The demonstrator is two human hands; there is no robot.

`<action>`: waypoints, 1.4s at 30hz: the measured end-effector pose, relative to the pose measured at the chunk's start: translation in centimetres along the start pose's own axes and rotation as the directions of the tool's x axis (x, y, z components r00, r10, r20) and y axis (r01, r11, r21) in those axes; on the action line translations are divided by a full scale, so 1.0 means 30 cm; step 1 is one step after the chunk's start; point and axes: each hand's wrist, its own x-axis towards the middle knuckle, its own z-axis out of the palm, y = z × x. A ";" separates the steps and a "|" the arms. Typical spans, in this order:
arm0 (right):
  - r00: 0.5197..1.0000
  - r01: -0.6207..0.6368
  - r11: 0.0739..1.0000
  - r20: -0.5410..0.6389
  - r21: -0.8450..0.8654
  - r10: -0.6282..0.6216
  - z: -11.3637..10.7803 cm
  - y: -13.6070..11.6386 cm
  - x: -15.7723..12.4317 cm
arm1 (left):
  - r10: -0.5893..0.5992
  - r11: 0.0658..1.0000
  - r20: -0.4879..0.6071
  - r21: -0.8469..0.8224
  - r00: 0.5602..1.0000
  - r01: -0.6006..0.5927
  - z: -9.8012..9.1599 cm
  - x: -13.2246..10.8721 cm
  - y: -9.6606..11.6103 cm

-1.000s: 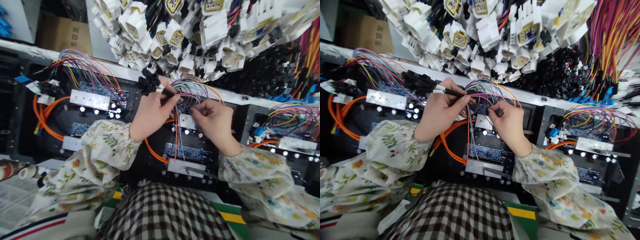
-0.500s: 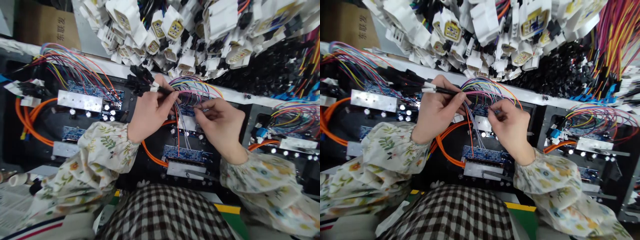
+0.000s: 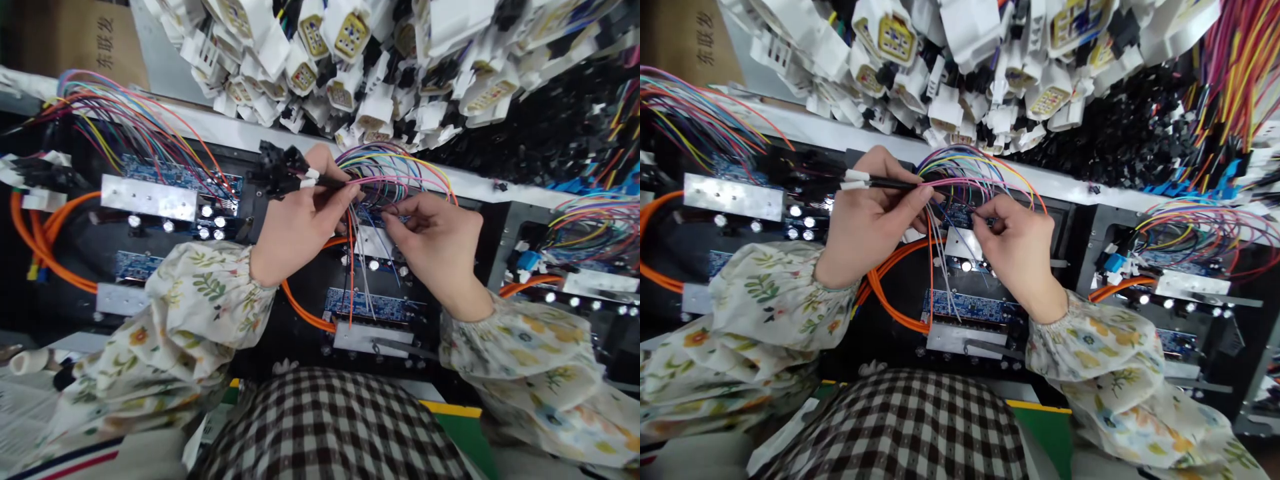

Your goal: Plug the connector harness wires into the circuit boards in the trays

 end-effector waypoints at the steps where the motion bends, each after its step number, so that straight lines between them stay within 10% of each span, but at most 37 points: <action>1: 1.000 0.006 1.000 0.008 -0.015 -0.006 -0.010 -0.005 -0.003 | -0.007 1.000 -0.003 -0.016 1.000 0.007 0.000 0.000 0.003; 7: 0.928 0.259 0.965 0.286 -0.031 -0.240 -0.141 -0.045 -0.061 | -0.092 0.982 0.015 -0.165 0.996 0.094 -0.004 0.004 0.028; 10: 0.891 0.123 0.991 0.433 0.053 -0.134 -0.198 -0.046 -0.076 | -0.140 0.973 0.025 -0.181 0.990 0.142 -0.005 0.006 0.032; 16: 0.993 -0.119 0.984 0.044 0.135 0.114 -0.126 0.010 -0.043 | -0.201 0.964 0.038 -0.168 0.979 0.205 -0.010 -0.003 0.049; 42: 0.982 0.020 1.000 0.186 -0.005 -0.019 -0.063 0.054 0.013 | -0.181 0.945 0.070 -0.263 0.981 0.193 -0.013 -0.002 0.043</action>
